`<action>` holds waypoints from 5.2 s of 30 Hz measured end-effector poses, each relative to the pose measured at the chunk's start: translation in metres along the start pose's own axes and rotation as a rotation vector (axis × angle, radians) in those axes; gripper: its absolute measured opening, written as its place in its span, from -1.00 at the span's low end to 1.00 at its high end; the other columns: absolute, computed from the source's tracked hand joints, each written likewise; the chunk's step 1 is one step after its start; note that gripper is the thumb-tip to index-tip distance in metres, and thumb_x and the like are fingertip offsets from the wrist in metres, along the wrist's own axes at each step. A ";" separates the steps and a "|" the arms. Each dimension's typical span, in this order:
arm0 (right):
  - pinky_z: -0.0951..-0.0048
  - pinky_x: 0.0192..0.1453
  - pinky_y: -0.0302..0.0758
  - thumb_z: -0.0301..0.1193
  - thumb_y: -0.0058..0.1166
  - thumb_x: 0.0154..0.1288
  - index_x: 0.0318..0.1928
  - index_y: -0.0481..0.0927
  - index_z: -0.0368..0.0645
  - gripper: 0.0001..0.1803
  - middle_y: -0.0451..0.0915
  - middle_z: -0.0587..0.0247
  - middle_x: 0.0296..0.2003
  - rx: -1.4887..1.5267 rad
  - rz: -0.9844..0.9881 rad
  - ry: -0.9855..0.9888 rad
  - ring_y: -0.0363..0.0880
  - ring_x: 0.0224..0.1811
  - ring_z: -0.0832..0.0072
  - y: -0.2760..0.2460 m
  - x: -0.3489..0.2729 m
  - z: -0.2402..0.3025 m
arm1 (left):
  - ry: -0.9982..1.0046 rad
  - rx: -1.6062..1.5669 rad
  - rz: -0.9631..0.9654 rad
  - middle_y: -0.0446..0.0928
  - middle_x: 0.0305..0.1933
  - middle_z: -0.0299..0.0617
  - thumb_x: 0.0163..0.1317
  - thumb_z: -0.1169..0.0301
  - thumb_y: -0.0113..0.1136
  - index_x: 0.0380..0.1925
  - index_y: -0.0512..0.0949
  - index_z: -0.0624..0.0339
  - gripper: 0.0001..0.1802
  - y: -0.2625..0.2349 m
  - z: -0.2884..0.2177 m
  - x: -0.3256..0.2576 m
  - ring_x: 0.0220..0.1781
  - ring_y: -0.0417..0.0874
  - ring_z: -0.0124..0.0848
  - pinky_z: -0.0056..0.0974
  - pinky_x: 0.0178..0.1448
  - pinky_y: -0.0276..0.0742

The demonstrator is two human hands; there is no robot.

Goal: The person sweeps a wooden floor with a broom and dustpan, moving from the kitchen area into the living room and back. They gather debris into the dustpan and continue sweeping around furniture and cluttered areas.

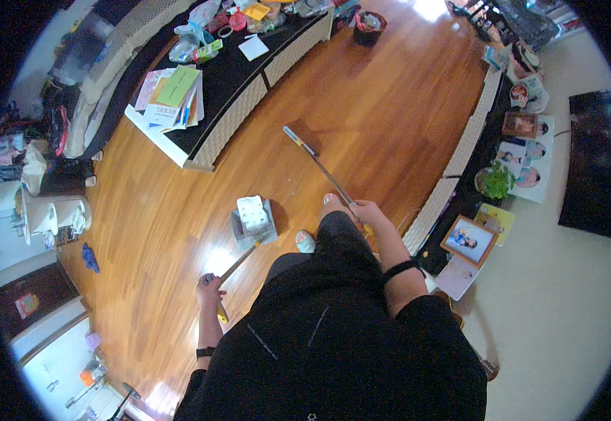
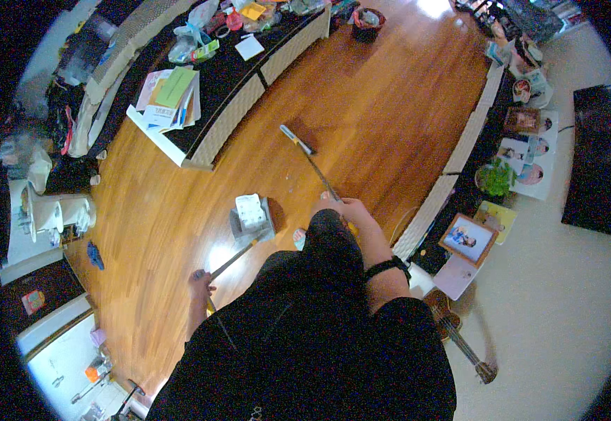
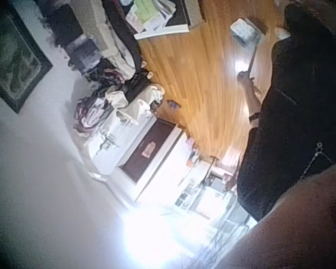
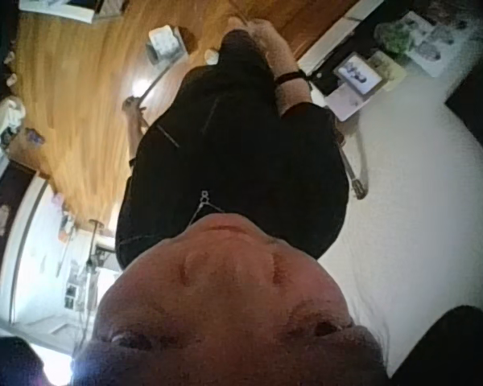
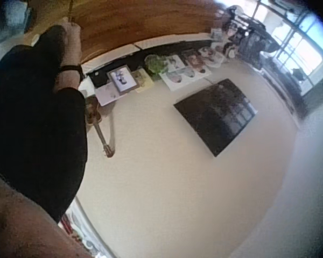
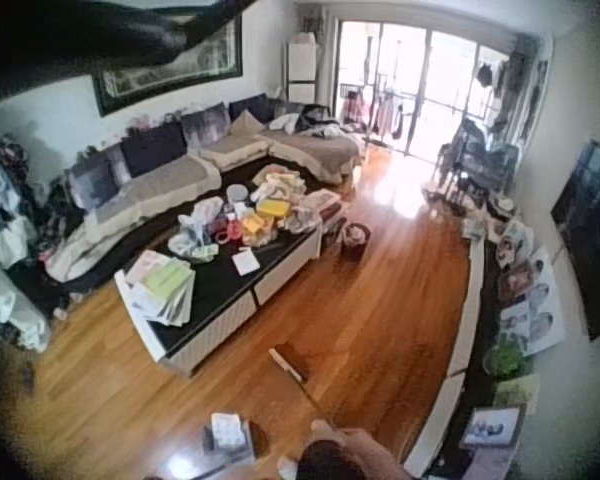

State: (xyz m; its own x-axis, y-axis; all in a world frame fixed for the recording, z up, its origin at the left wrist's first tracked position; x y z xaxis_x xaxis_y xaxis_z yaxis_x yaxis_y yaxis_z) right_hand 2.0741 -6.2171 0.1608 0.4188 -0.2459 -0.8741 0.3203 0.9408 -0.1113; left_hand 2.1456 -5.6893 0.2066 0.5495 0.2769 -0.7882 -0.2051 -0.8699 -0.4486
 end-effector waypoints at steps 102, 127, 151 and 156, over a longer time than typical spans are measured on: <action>0.42 -0.73 0.30 -0.31 -0.04 0.25 0.19 0.30 0.00 -0.52 0.39 0.24 -0.67 -0.455 0.135 -0.042 0.32 -0.79 0.47 -0.180 0.141 0.117 | -0.154 0.278 -0.266 0.52 -0.49 -0.20 0.10 0.34 0.18 -0.26 0.51 0.14 -0.79 0.108 -0.071 -0.044 -0.64 0.54 -0.46 -0.34 -0.64 0.51; 0.41 -0.81 0.26 -0.28 -0.13 0.31 -0.19 0.37 -0.05 -0.84 0.30 0.33 -0.75 -0.113 -0.297 0.048 0.29 -0.82 0.49 -0.250 0.411 0.369 | -0.195 0.278 -0.229 0.42 -0.48 -0.27 0.14 0.45 0.12 -0.26 0.48 0.22 -0.84 0.128 -0.112 -0.027 -0.54 0.51 -0.52 -0.41 -0.61 0.55; 0.18 -0.23 0.42 -0.42 -0.12 0.22 0.03 0.37 -0.17 -0.65 0.49 -0.03 -0.36 -1.092 0.072 -0.381 0.50 -0.31 0.20 -0.180 0.161 0.243 | -0.059 0.153 -0.125 0.45 -0.22 -0.16 0.06 0.32 0.21 -0.19 0.42 0.24 -0.66 0.088 -0.011 0.014 -0.17 0.47 -0.43 -0.32 -0.07 0.46; 0.33 -0.72 0.40 -0.36 -0.14 0.27 -0.09 0.34 -0.16 -0.77 0.42 0.16 -0.57 -0.523 0.051 -0.044 0.42 -0.75 0.39 -0.093 0.191 0.227 | -0.090 0.259 -0.224 0.53 -0.44 -0.13 0.10 0.23 0.17 -0.26 0.50 0.13 -0.73 0.068 -0.044 -0.024 -0.57 0.60 -0.35 -0.30 -0.50 0.52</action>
State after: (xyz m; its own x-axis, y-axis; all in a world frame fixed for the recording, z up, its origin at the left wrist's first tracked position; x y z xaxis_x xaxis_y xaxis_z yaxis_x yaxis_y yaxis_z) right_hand 2.3176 -6.4045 0.1115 0.4614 -0.1953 -0.8654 -0.1636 0.9400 -0.2994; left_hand 2.1539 -5.7734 0.2136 0.5327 0.4944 -0.6869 -0.2926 -0.6541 -0.6976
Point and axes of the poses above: each hand's wrist, its own x-axis towards the middle knuckle, its own y-axis out of the palm, z = x × y, the point moved 3 cm from there along x, towards the middle knuckle
